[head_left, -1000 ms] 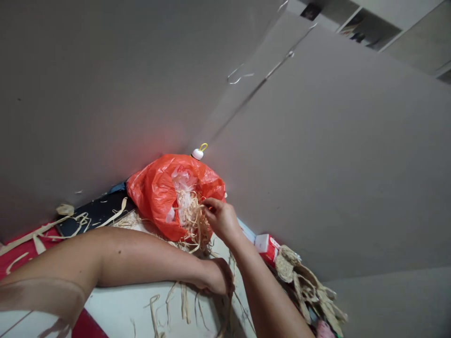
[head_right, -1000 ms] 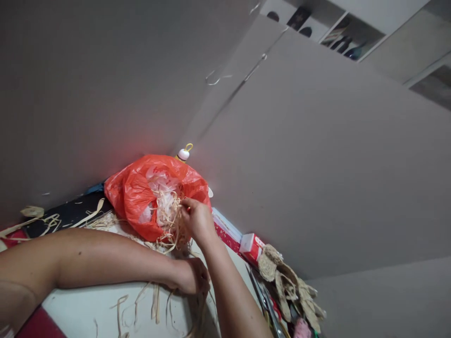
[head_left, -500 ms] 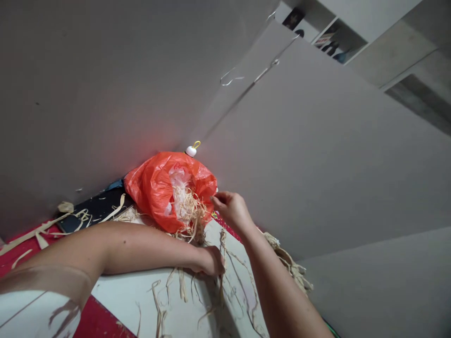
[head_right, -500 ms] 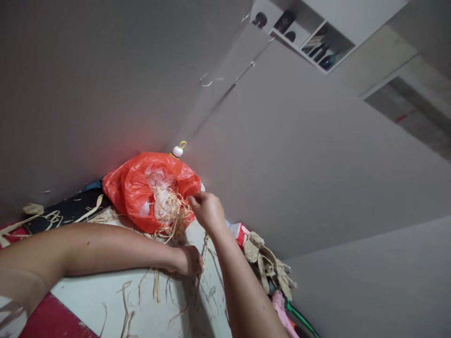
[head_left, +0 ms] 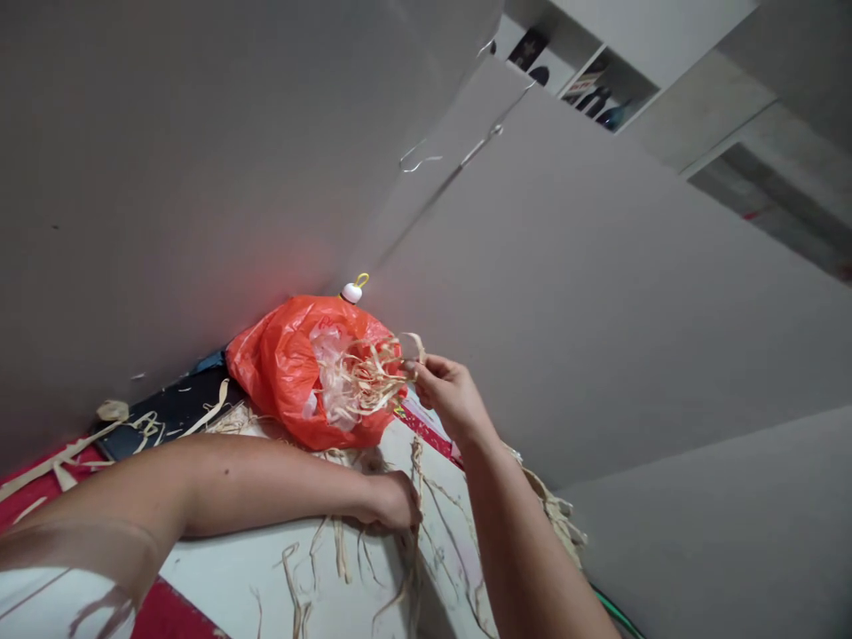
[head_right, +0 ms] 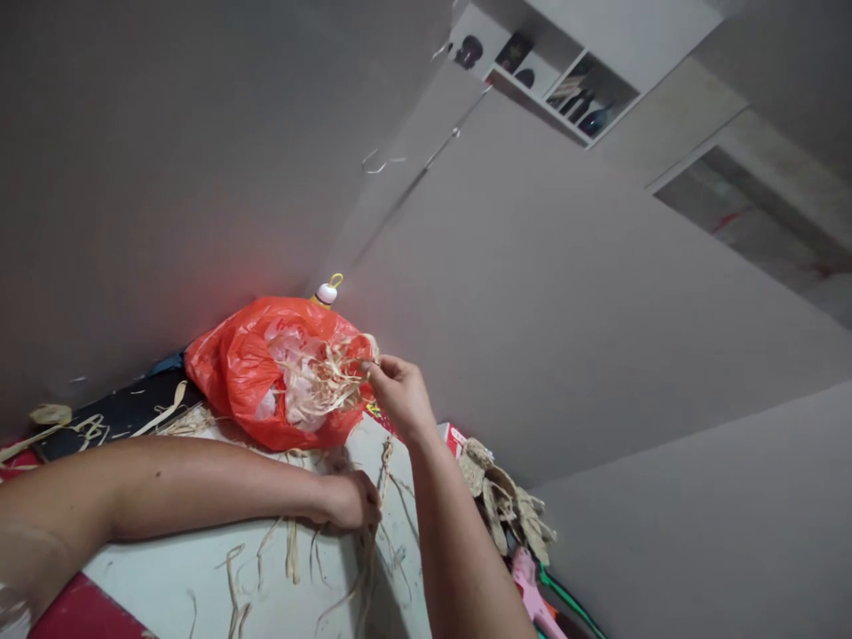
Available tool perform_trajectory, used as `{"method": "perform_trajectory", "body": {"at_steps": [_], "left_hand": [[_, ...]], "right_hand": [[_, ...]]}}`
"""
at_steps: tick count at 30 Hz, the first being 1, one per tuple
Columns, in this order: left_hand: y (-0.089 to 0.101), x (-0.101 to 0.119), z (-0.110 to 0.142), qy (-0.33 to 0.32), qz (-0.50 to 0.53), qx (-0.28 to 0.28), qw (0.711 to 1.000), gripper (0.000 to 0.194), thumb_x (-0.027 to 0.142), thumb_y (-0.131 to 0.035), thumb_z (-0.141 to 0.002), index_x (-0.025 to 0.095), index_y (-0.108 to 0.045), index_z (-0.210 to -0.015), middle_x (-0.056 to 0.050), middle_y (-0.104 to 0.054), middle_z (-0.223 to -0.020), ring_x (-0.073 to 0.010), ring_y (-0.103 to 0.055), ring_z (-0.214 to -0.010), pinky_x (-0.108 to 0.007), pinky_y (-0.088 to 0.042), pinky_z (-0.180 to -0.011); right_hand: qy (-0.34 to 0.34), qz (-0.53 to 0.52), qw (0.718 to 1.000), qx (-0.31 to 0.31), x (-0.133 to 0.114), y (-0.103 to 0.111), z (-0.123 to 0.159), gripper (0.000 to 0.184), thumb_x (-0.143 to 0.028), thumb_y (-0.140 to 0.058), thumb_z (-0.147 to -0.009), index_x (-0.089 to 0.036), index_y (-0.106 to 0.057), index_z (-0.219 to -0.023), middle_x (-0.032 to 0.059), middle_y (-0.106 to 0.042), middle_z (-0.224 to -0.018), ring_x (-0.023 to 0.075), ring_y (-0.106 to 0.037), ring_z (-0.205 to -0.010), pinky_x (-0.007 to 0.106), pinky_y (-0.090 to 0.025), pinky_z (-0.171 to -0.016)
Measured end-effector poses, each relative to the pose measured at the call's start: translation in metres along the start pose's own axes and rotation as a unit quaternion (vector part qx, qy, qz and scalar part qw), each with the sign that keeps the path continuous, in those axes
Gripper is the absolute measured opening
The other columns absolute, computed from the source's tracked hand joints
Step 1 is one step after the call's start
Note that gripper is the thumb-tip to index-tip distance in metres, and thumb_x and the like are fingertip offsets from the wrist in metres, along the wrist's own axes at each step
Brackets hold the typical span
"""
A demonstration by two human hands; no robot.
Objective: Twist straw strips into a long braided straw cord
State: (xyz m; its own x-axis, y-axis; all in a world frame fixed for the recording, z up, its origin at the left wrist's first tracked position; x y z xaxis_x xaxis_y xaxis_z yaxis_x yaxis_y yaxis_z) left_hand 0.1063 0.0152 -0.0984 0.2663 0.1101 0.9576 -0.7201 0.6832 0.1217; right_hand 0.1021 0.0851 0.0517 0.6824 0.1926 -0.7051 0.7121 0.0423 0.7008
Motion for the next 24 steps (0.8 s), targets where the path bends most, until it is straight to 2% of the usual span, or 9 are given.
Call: {"method": "perform_trajectory", "body": {"at_steps": [2,7,10,13,15,18,21,24], "left_hand": [[0.001,0.001,0.006,0.029,-0.022,-0.005,0.999,0.004,0.015,-0.060,-0.067,0.013,-0.063,-0.068,0.004,-0.036,-0.038,-0.0140,-0.038,-0.037,-0.027,-0.031,-0.043],[0.002,0.008,0.014,0.040,-0.043,0.003,0.998,0.007,0.018,-0.054,-0.067,0.017,-0.061,-0.067,0.006,-0.030,-0.035,-0.0092,-0.027,-0.031,-0.024,-0.023,-0.039],[0.002,0.006,0.011,0.047,-0.058,0.010,0.997,0.011,0.025,-0.053,-0.069,0.019,-0.054,-0.061,0.007,-0.029,-0.033,-0.0086,-0.026,-0.029,-0.022,-0.022,-0.037],[0.002,0.004,0.009,0.055,-0.074,0.008,0.996,0.017,0.032,-0.052,-0.071,0.020,-0.048,-0.060,0.008,-0.029,-0.031,-0.0093,-0.026,-0.027,-0.022,-0.020,-0.036],[0.001,0.006,0.009,0.055,-0.069,0.002,0.996,0.018,0.034,-0.052,-0.072,0.021,-0.047,-0.061,0.008,-0.028,-0.030,-0.0092,-0.024,-0.026,-0.022,-0.018,-0.035],[0.001,0.012,0.012,0.053,-0.047,-0.003,0.997,0.019,0.032,-0.053,-0.075,0.020,-0.046,-0.062,0.009,-0.026,-0.031,-0.0074,-0.021,-0.027,-0.021,-0.016,-0.036],[0.001,0.017,0.015,0.051,-0.037,-0.005,0.998,0.021,0.029,-0.051,-0.078,0.019,-0.045,-0.061,0.009,-0.027,-0.032,-0.0066,-0.022,-0.028,-0.020,-0.016,-0.036],[0.002,0.018,0.018,0.059,-0.061,-0.002,0.996,0.017,0.025,-0.048,-0.079,0.019,-0.050,-0.063,0.009,-0.027,-0.032,-0.0074,-0.022,-0.027,-0.021,-0.016,-0.035]], "right_hand": [[-0.002,-0.026,1.000,0.004,0.009,0.007,-0.002,0.033,-0.049,-0.049,-0.076,-0.018,-0.056,-0.066,-0.0078,-0.033,-0.047,0.0076,-0.025,-0.042,0.022,-0.022,-0.042],[-0.017,-0.073,0.997,0.003,0.054,0.007,-0.006,0.039,-0.048,-0.059,-0.072,-0.015,-0.056,-0.051,-0.0059,-0.038,-0.041,0.0075,-0.029,-0.038,0.023,-0.021,-0.040],[0.002,-0.122,0.992,0.046,0.071,0.019,-0.005,0.039,-0.050,-0.063,-0.070,-0.015,-0.059,-0.052,-0.0027,-0.048,-0.049,0.0101,-0.041,-0.047,0.023,-0.031,-0.045],[0.021,-0.183,0.980,0.082,0.080,0.032,0.000,0.035,-0.050,-0.068,-0.066,-0.016,-0.065,-0.061,0.0029,-0.062,-0.068,0.0167,-0.055,-0.069,0.026,-0.043,-0.060],[0.025,-0.233,0.967,0.098,0.084,0.039,0.003,0.036,-0.051,-0.067,-0.067,-0.016,-0.068,-0.075,0.0042,-0.065,-0.076,0.0177,-0.058,-0.074,0.029,-0.046,-0.068],[0.024,-0.302,0.946,0.116,0.083,0.043,0.007,0.044,-0.052,-0.065,-0.068,-0.018,-0.061,-0.097,0.0015,-0.064,-0.073,0.0140,-0.058,-0.063,0.031,-0.049,-0.067],[0.026,-0.333,0.936,0.111,0.071,0.038,0.003,0.046,-0.050,-0.065,-0.069,-0.020,-0.053,-0.102,-0.0028,-0.061,-0.065,0.0107,-0.053,-0.050,0.026,-0.047,-0.054],[0.031,-0.323,0.943,0.074,0.049,0.027,-0.008,0.038,-0.048,-0.058,-0.076,-0.022,-0.053,-0.103,-0.0073,-0.054,-0.053,0.0080,-0.044,-0.040,0.018,-0.034,-0.039]]}}
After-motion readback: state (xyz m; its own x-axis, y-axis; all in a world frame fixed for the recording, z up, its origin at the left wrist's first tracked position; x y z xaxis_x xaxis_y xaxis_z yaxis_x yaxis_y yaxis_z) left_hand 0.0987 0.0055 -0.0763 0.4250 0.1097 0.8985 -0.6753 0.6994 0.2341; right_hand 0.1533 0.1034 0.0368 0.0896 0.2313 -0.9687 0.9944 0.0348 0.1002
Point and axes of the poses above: each hand's wrist, its own z-axis away from the middle knuckle, its own y-axis out of the back of the hand, x = y × z, the point moved 5 cm from there along -z, towards the middle knuckle
